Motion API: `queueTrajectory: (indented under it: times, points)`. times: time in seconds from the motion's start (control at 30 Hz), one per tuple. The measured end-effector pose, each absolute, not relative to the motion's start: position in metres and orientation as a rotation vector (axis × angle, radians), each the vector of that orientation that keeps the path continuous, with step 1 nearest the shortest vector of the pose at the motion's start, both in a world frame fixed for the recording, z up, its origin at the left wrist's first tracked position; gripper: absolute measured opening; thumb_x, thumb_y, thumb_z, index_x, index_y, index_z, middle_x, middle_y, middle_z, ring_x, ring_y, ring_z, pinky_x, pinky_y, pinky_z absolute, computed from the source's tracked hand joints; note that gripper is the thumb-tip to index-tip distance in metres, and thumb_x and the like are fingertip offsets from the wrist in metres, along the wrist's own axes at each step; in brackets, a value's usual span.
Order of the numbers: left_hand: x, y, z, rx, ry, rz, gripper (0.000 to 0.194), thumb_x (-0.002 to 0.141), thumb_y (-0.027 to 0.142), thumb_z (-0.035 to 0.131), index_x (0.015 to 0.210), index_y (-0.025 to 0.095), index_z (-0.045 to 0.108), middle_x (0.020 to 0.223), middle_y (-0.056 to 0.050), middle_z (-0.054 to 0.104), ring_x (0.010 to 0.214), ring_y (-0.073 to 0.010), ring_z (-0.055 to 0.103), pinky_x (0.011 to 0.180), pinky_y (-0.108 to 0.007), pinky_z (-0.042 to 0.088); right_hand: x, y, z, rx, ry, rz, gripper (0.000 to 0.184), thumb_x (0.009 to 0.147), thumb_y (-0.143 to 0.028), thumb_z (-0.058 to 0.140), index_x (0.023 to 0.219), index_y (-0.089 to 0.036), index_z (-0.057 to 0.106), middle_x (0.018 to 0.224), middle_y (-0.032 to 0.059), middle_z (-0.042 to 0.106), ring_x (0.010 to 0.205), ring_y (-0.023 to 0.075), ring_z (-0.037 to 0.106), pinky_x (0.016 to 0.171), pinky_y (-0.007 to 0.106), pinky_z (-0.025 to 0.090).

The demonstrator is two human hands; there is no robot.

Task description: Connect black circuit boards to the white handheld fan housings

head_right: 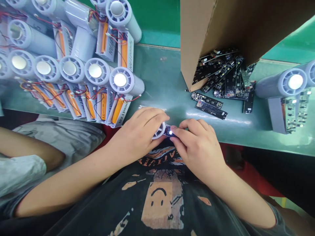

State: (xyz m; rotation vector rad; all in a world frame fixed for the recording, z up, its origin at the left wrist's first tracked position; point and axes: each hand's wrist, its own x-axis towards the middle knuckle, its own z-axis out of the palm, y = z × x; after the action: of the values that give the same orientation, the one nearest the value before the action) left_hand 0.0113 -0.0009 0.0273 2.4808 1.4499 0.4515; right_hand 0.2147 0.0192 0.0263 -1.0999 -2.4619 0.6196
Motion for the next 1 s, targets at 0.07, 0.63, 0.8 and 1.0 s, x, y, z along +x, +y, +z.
queueTrajectory:
  times: [0.07, 0.63, 0.8, 1.0]
  points:
    - [0.013, -0.002, 0.027, 2.468, 1.477, 0.440, 0.023, 0.094, 0.019, 0.055, 0.113, 0.007, 0.056, 0.112, -0.016, 0.065, 0.102, -0.0269, 0.061, 0.093, -0.044, 0.053, 0.213, 0.018, 0.026, -1.139, -2.440, 0.623, 0.017, 0.091, -0.021, 0.062, 0.102, -0.015, 0.074, 0.091, 0.0101, 0.064, 0.082, 0.0224, 0.060, 0.072, 0.040, 0.051]
    - [0.017, -0.005, 0.027, 2.407, 1.529, 0.429, 0.025, 0.089, 0.014, 0.058, 0.113, 0.011, 0.056, 0.111, -0.014, 0.064, 0.104, -0.0282, 0.061, 0.094, -0.047, 0.053, 0.212, 0.027, 0.019, -1.171, -2.391, 0.808, 0.013, 0.088, -0.025, 0.069, 0.099, -0.026, 0.077, 0.084, 0.0038, 0.059, 0.080, 0.0192, 0.054, 0.072, 0.037, 0.041]
    - [0.018, -0.004, 0.029, 2.351, 1.541, 0.412, 0.026, 0.087, 0.012, 0.058, 0.113, 0.013, 0.059, 0.114, -0.013, 0.065, 0.104, -0.0277, 0.061, 0.093, -0.047, 0.052, 0.214, 0.029, 0.019, -1.188, -2.419, 0.778, 0.011, 0.088, -0.027, 0.070, 0.097, -0.029, 0.076, 0.085, 0.0021, 0.061, 0.081, 0.0188, 0.052, 0.073, 0.036, 0.034]
    - [0.018, -0.002, 0.032, 2.265, 1.531, 0.454, 0.027, 0.083, 0.013, 0.063, 0.110, 0.012, 0.062, 0.111, -0.012, 0.065, 0.105, -0.0276, 0.061, 0.094, -0.046, 0.051, 0.210, 0.023, 0.015, -1.212, -2.396, 0.701, 0.009, 0.087, -0.028, 0.071, 0.095, -0.030, 0.074, 0.086, 0.0001, 0.061, 0.082, 0.0182, 0.052, 0.074, 0.035, 0.029]
